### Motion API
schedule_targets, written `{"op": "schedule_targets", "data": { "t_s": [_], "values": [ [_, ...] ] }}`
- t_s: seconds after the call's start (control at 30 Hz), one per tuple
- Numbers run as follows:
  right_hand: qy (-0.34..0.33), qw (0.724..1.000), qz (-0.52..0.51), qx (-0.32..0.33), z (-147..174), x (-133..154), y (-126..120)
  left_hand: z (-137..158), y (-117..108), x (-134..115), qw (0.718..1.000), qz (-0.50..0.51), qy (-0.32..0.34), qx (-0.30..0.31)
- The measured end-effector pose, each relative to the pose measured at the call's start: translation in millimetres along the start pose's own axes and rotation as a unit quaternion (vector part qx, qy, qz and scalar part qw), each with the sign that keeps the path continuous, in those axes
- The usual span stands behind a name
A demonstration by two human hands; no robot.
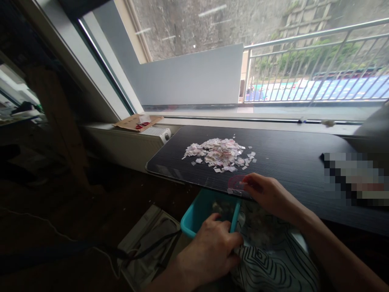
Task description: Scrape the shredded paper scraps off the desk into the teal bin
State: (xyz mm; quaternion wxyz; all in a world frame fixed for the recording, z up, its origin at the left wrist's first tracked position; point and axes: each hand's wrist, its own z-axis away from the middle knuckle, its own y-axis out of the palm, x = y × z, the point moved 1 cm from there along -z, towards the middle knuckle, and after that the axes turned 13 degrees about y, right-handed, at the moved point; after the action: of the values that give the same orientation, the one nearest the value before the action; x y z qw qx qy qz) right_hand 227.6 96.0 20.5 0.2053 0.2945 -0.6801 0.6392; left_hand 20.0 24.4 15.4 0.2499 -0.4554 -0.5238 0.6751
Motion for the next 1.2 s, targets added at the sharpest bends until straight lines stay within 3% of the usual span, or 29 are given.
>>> {"op": "schedule_targets", "data": {
  "t_s": [0.2, 0.37, 0.57, 0.67, 0.83, 1.0, 1.2],
  "values": [
    [0.01, 1.0, 0.002, -0.016, 7.6, 7.3, -0.3, -1.3, -0.2, -0.6, 1.0, -0.003, -0.001, -0.006],
    [-0.001, 1.0, -0.01, 0.026, 13.0, 10.4, 2.1, -1.7, -1.2, -0.8, 1.0, 0.007, -0.002, -0.012],
    [0.009, 0.997, -0.014, -0.079, -25.2, -0.1, 2.1, 2.8, 0.5, 0.1, 1.0, 0.01, -0.01, -0.019],
    [0.002, 0.997, 0.01, -0.078, -40.8, -2.9, 1.0, 9.3, 0.6, 4.4, 0.999, 0.016, -0.028, -0.025],
    [-0.004, 0.996, 0.072, -0.048, -29.4, -5.2, -14.1, 22.4, 1.3, 15.9, 0.998, -0.006, -0.046, -0.04],
    [0.012, 0.992, 0.08, -0.096, -35.0, -4.2, -18.8, 27.4, 4.6, 22.0, 0.997, -0.014, -0.064, -0.044],
    [-0.011, 0.995, 0.095, -0.035, -39.0, -2.0, -20.2, 30.4, 4.6, 21.4, 0.997, 0.001, -0.066, -0.051]
  ]
}}
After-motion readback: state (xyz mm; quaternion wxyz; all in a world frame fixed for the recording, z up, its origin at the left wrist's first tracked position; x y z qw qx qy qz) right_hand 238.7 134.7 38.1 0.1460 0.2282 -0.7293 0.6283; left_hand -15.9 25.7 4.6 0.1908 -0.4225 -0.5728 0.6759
